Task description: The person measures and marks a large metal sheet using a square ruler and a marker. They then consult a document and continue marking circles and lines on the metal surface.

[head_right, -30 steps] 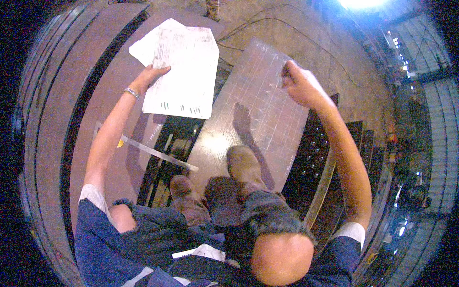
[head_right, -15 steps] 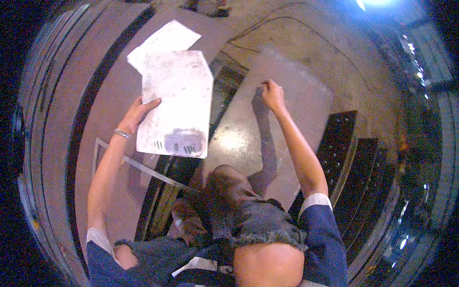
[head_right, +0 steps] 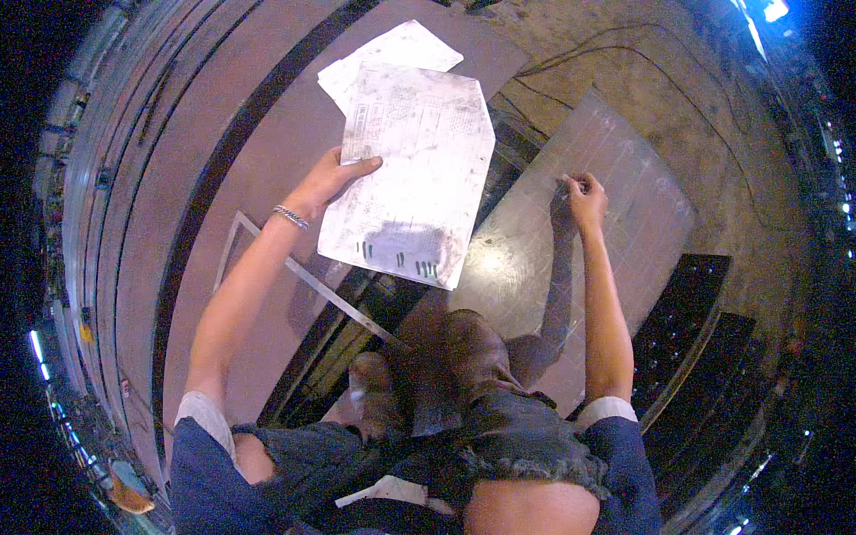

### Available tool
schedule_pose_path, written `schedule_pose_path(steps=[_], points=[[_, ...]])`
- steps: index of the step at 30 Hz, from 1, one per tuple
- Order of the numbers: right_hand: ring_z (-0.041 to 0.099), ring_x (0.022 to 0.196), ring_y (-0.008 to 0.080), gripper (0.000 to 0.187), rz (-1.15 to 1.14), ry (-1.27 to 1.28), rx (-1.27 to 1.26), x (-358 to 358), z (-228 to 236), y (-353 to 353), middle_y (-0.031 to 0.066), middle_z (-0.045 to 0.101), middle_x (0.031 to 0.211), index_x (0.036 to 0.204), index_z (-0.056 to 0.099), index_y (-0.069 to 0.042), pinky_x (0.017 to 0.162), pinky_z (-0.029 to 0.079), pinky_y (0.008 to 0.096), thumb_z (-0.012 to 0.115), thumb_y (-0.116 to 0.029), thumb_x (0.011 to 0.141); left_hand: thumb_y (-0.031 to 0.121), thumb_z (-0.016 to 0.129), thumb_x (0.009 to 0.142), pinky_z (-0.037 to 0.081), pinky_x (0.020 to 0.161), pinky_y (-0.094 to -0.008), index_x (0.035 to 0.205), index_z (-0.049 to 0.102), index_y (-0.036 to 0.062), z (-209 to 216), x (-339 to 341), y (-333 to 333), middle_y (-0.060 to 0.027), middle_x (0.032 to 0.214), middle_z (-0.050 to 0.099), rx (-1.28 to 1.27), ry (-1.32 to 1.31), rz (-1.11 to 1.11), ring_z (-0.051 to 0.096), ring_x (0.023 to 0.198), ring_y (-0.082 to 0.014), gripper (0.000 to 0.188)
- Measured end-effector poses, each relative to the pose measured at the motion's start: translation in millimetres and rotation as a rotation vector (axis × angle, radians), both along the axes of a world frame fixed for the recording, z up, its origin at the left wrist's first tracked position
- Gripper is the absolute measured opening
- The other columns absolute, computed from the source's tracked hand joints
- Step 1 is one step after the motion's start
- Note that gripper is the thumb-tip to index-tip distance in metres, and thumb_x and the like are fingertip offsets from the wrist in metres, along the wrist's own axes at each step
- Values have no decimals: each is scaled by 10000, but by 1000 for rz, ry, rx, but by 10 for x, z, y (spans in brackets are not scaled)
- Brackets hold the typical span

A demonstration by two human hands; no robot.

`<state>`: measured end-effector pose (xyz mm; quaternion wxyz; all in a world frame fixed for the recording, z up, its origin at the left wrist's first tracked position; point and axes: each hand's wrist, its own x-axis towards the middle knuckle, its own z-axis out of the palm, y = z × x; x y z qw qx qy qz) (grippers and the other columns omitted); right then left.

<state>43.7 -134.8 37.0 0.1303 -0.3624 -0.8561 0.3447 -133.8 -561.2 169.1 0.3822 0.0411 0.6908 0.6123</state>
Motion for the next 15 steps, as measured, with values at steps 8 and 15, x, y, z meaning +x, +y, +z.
schedule_pose_path(steps=[8,15], points=[[616,672,96,233,-78,69,-126,80,-253,181,49,711,776,907,692,-9,623,465,249,711,-240,895,237,794,842,547,902,-332,1267,536,-92,52,-6,107,-177,1193,664,-10,9,-59,676,1020,-208,597],[595,644,96,279,-68,28,-74,80,-210,76,47,716,774,903,697,-32,613,454,266,714,-310,885,225,792,840,560,877,-337,1274,527,-96,23,1,74,-182,1194,663,2,-7,-37,685,1002,-217,602]])
